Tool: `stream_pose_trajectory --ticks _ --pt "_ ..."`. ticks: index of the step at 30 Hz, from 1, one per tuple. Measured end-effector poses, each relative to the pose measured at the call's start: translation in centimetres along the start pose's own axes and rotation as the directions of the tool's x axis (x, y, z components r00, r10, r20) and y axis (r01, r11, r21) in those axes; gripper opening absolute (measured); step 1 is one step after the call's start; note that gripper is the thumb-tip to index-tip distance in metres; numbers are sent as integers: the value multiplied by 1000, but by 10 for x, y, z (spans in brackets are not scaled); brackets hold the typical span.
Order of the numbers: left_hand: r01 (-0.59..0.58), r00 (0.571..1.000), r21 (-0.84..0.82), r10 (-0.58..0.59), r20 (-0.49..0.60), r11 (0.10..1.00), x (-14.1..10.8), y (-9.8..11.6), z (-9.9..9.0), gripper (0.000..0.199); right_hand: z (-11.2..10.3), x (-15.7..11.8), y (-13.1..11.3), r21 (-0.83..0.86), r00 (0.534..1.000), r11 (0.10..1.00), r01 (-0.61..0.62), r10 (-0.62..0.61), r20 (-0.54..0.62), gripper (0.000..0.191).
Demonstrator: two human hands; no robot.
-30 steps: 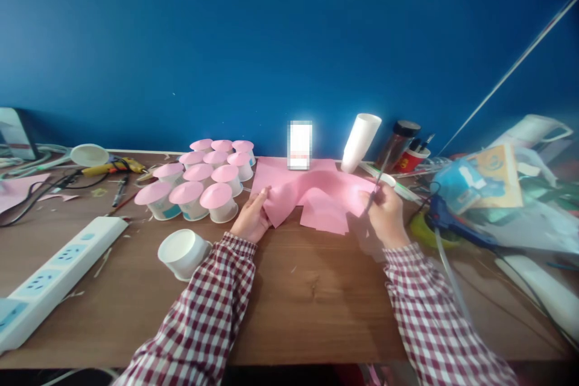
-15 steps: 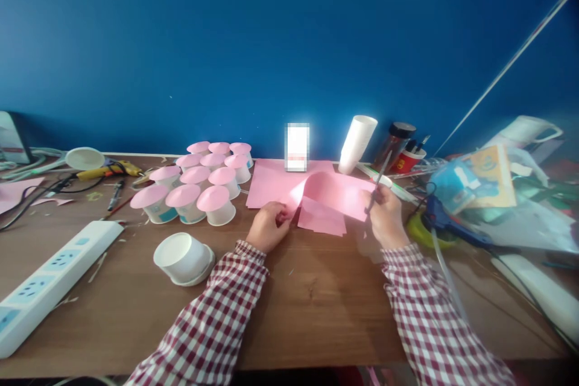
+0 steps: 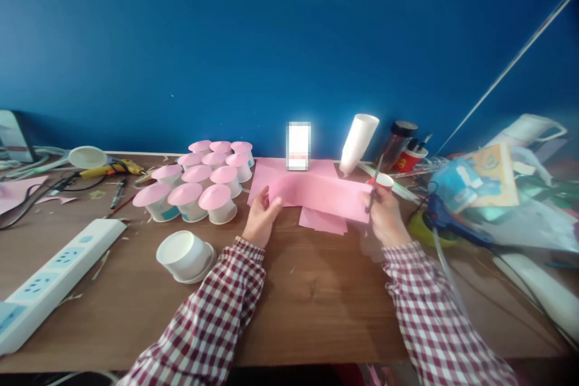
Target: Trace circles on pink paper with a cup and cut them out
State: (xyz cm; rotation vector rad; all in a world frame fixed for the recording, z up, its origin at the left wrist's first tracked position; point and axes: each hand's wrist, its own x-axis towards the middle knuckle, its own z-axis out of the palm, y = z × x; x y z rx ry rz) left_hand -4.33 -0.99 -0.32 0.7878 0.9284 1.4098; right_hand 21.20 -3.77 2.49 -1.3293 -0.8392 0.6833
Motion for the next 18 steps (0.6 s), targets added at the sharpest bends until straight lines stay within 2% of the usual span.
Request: stream_pose_trajectory --ticks 2,4,6,7,8,10,11,13,15,18 --pt "-143 990 226 141 25 964 -3 -3 -1 57 0 0 0 -1 1000 1000 -3 3 0 35" --pt "-218 973 413 229 24 884 -2 -5 -4 53 -1 1 -1 -14 1000 1000 4 -4 6 34" --pt "-193 973 517 229 -6 834 0 -5 -7 36 -1 1 -1 -16 1000 1000 9 -9 11 33" --pt "-159 979 511 203 -32 845 1 -5 -7 29 -1 2 -1 -13 1000 1000 10 -10 13 34" --pt "-116 985 452 161 -60 885 2 -3 -7 25 -2 2 -1 -13 1000 1000 14 -14 14 34" --pt "-32 995 182 48 -84 983 3 1 -6 25 -2 3 0 -25 999 999 27 -26 20 34" --pt "2 997 9 -1 -75 1000 3 4 -5 27 -2 3 0 -39 999 999 34 -34 23 33" --pt "59 997 -273 -73 -39 960 2 8 -2 26 -2 3 0 -68 998 997 47 -45 32 33" --pt "107 992 -395 -125 -21 913 1 9 0 23 -1 2 0 -74 999 996 43 -40 37 33" --pt "184 979 -407 -203 -3 895 2 7 3 19 1 -1 0 -64 998 997 42 -38 60 33"
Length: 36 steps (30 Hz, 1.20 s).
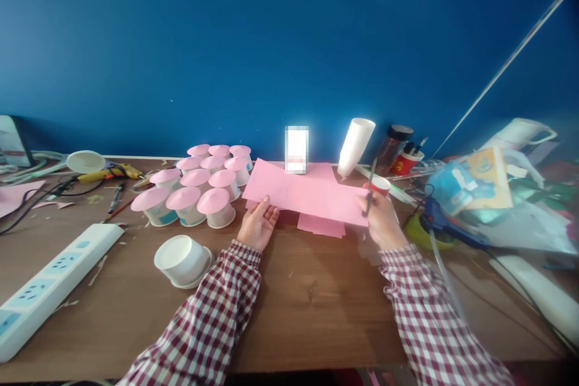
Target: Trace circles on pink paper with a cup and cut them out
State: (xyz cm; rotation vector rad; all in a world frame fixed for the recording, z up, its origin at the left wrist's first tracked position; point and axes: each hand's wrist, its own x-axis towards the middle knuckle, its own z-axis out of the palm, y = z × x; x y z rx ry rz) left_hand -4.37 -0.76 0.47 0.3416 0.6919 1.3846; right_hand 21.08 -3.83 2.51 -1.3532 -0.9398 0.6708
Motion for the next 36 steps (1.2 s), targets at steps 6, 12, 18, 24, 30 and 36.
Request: stream_pose_trajectory --ticks 6,12,18,24,30,36 --pt "17 1000 203 -13 -21 979 -2 -6 1 22 -1 -3 -2 -7 996 999 47 -46 72 30" --pt "56 998 300 -64 18 952 -8 -10 4 26 -6 2 2 -13 990 995 100 -99 96 31" --pt "68 997 415 -77 6 908 -6 -18 3 26 -4 0 1 -105 986 985 135 -124 108 30" --pt "98 995 497 -97 -28 862 -3 -21 2 14 -6 4 8 -231 978 952 199 -207 -11 35" --pt "-4 996 370 38 -85 929 -3 -13 8 13 1 1 9 -243 959 933 265 -281 -35 46" --pt "-77 982 277 120 -142 958 -2 -7 11 11 3 -26 -23 -116 819 989 93 -10 573 44"
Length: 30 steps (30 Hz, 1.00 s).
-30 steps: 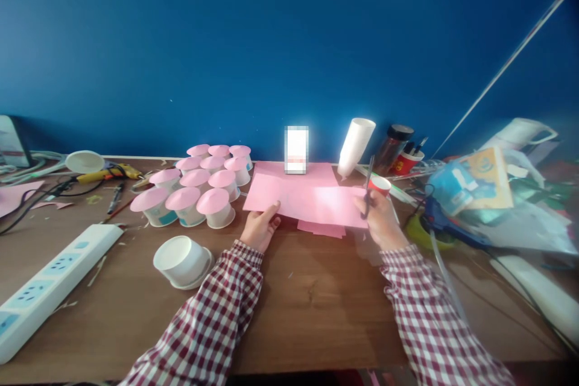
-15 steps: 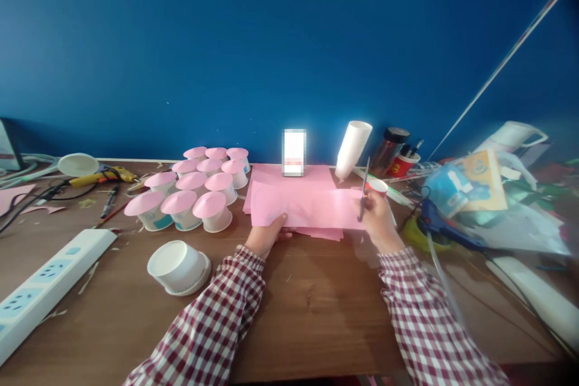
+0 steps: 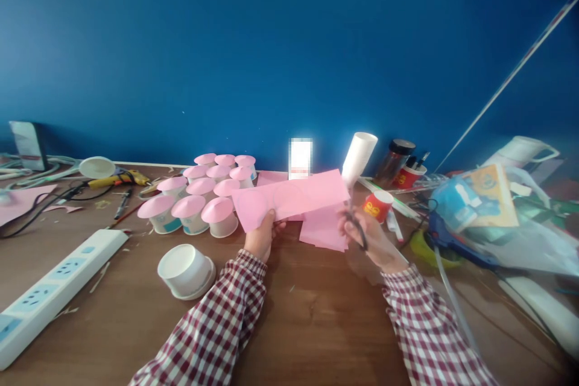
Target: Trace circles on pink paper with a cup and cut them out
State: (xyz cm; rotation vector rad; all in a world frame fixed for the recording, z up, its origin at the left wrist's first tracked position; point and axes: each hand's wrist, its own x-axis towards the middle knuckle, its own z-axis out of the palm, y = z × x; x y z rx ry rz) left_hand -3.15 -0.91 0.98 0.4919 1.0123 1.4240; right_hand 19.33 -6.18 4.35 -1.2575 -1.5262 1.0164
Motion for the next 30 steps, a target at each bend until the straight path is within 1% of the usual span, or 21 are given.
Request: stream_pose_trajectory --ticks 1,2,3,4,6,9,12,15,21,24,27,30 --pt "-7 1000 -16 6 -11 1000 0 1 0 11 1 -3 -5 18 985 999 -30 26 169 44" --pt "-10 1000 -30 10 -17 999 1 2 0 11 3 -5 -8 11 954 998 -67 61 292 45" --pt "-13 1000 -45 12 -17 999 2 2 -1 11 4 -6 -9 -16 922 994 -107 105 372 45" --pt "-16 1000 -61 15 -11 998 2 3 -1 11 6 -7 -9 -49 900 988 -146 153 409 45" --pt "-23 1000 -94 23 3 995 4 3 -2 11 11 -6 -5 -81 887 973 -217 231 400 46" --pt "-27 999 -114 30 28 993 6 2 -2 12 20 -3 5 -34 904 965 -261 256 343 46" --pt "-26 999 -89 30 41 996 5 1 -3 10 27 0 12 -3 924 967 -256 246 293 46" --pt "-35 998 -50 38 57 998 3 -1 -3 10 30 1 15 -16 938 969 -248 244 246 46" --pt "-14 999 4 14 42 1000 -2 -4 1 12 32 3 20 -41 937 969 -245 247 247 42" --pt "12 998 27 -13 57 1000 -3 -7 3 10 32 5 22 -35 942 971 -235 237 238 43" --pt "19 997 25 -21 75 1000 -3 -8 4 8 33 5 23 -34 947 974 -224 226 231 43" --pt "26 997 14 -27 73 1000 -4 -9 3 8 32 6 20 -21 955 975 -223 223 196 40"
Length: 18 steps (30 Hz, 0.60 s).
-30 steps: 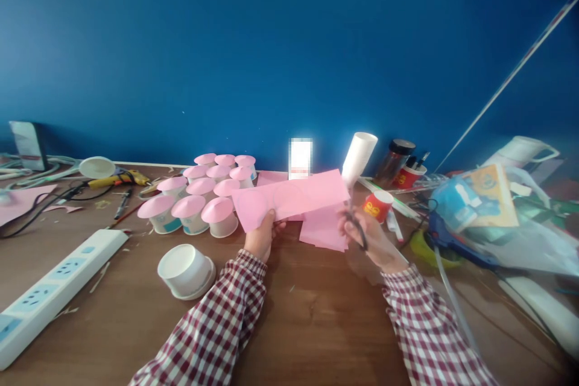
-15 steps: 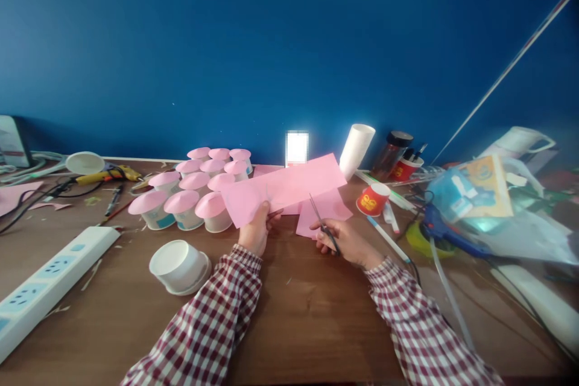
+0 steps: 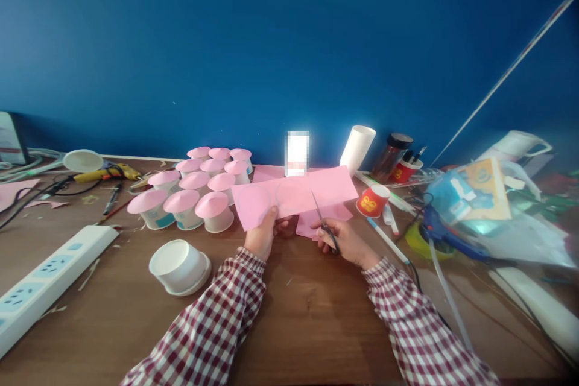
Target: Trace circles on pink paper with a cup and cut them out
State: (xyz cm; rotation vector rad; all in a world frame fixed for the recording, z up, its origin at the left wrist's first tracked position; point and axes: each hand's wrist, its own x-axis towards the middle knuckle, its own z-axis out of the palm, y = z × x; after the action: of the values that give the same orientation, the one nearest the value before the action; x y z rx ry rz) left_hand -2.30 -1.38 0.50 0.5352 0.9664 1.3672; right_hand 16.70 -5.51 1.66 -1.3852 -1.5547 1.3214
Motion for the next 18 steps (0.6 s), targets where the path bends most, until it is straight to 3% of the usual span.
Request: stream_pose_trajectory --ticks 18 --pt "13 1000 27 -14 12 1000 -4 -4 1 8 1 -1 -1 -35 1000 999 -1 1 2 40"
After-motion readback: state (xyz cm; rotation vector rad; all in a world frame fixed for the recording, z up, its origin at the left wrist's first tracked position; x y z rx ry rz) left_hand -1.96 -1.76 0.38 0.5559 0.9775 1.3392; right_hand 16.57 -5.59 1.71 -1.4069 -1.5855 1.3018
